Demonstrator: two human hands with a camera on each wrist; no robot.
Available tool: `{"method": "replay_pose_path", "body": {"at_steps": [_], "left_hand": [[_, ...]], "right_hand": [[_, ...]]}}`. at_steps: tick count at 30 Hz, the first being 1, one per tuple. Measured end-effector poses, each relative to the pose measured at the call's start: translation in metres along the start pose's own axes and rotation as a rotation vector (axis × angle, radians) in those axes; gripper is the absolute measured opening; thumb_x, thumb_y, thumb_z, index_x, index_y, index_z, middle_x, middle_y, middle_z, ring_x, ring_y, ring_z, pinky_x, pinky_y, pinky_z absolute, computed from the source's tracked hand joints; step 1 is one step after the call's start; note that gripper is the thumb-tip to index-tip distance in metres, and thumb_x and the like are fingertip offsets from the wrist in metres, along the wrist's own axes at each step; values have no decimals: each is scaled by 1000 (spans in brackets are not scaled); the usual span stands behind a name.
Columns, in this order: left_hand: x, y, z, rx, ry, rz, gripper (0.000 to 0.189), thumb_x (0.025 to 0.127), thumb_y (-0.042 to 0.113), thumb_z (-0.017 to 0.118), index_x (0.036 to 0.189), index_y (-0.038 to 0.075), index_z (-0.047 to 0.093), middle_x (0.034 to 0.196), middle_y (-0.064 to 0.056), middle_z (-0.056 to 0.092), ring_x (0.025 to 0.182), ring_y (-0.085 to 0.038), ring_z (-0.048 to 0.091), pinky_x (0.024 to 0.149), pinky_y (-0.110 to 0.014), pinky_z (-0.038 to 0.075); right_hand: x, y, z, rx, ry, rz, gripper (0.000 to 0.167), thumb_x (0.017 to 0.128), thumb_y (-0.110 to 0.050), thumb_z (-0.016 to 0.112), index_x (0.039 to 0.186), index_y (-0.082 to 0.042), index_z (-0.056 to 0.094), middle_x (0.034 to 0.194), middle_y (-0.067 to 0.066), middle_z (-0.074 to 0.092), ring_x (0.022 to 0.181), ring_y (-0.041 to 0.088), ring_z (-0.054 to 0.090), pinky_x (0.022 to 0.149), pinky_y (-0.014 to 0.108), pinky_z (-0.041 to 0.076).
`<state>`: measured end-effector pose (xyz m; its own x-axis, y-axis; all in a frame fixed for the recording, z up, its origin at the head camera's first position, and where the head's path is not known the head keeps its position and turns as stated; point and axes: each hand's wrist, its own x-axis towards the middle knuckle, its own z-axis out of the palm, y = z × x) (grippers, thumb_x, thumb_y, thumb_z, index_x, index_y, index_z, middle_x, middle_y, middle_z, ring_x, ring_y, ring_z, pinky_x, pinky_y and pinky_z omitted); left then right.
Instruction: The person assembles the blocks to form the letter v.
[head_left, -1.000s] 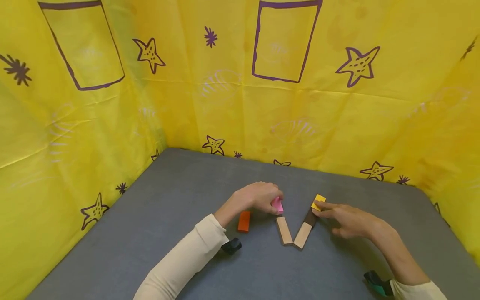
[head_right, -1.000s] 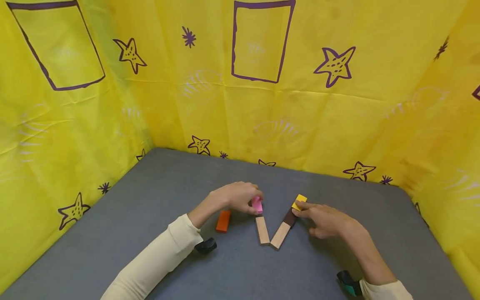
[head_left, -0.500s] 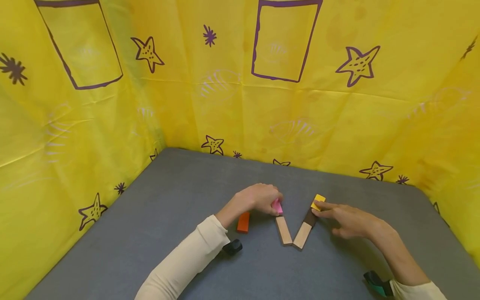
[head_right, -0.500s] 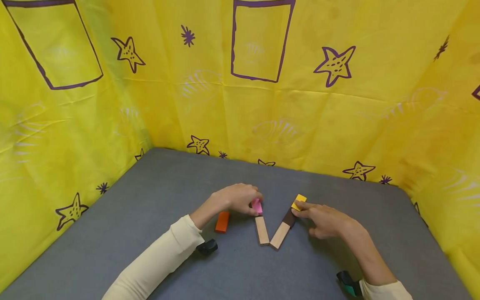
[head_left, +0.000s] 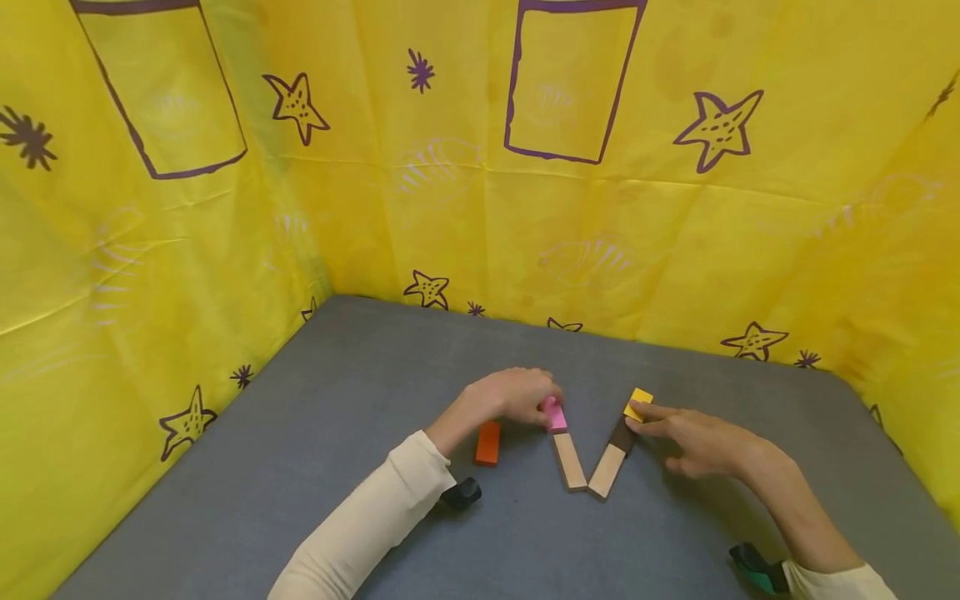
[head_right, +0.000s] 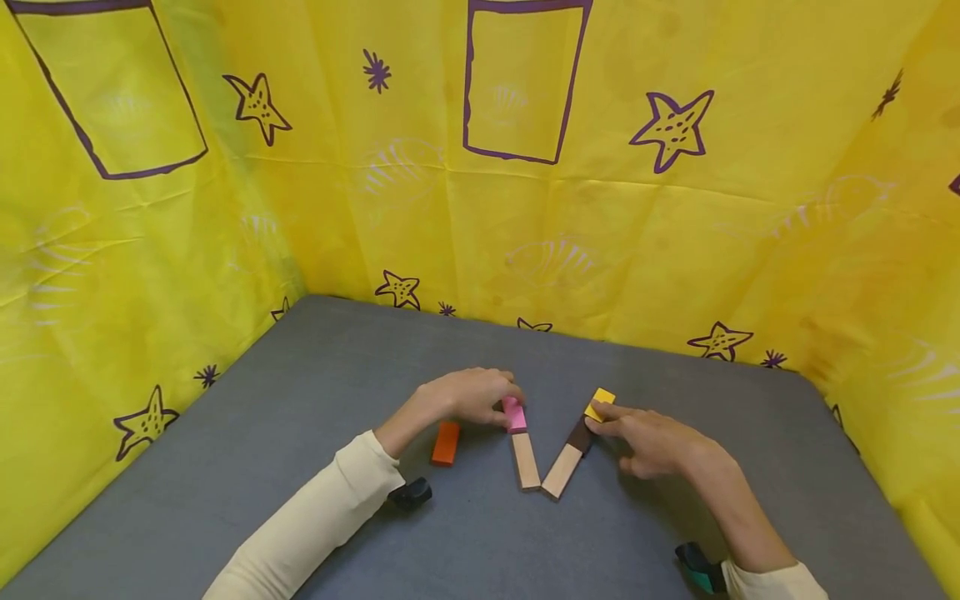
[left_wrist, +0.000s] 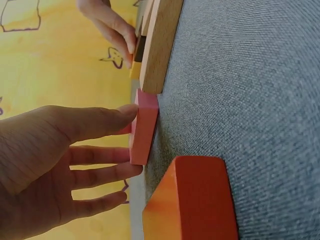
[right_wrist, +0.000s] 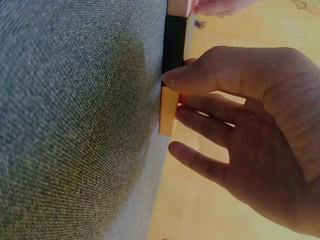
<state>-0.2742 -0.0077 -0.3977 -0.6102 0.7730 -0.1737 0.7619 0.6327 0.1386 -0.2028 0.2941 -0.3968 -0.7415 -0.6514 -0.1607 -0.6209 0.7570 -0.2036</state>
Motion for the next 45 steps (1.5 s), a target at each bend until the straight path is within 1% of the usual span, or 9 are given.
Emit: {"method": "replay_pose_path", "body": {"at_steps": [4,15,27,34,39,45], "left_hand": [[1,0,2,-9,-6,10,36,101,32,70,134,18,71,123,-2,70,103,-13,59,88,-27,53],[0,5,3,0,4,12,34,99,31,72,131,19,72,119,-2,70,97,-12,58,80,-23,50],[-1,7,3,-2,1,14,35,100,31,71,132,20,72,122,-2,70,100,-13,59,85,-25,52],[-3,6,1,-17,4,5,34,100,30,70,133,20,72,124,-3,70,104,-14,60,89,-29,53],[-4,7,0,-29,14,3,34,101,29,69,132,19,72,125,-3,70,104,-15,60,89,-29,53],[-1,7,3,-22,19,9,33,100,29,70,131,18,72,124,-3,70,102,-14,60,86,-25,53]], "right_hand": [[0,0,0,-4,3,-5,69,80,1,78,146,-9,62,160,23,48,137,51,56,103,62,52],[-1,-1,-1,6,-6,10,70,80,1,78,147,-10,61,161,22,47,137,52,55,102,61,52],[-1,-2,-2,-9,0,4,69,80,1,77,146,-9,62,160,23,49,137,51,56,102,60,52],[0,-2,-2,1,4,-1,69,80,2,77,146,-9,61,160,23,48,137,51,56,103,61,52],[0,-2,-2,7,5,4,69,79,2,77,146,-9,62,160,23,49,137,52,56,102,61,52],[0,-1,-2,1,4,1,69,79,2,77,146,-9,62,159,23,49,136,52,56,102,62,52]]}}
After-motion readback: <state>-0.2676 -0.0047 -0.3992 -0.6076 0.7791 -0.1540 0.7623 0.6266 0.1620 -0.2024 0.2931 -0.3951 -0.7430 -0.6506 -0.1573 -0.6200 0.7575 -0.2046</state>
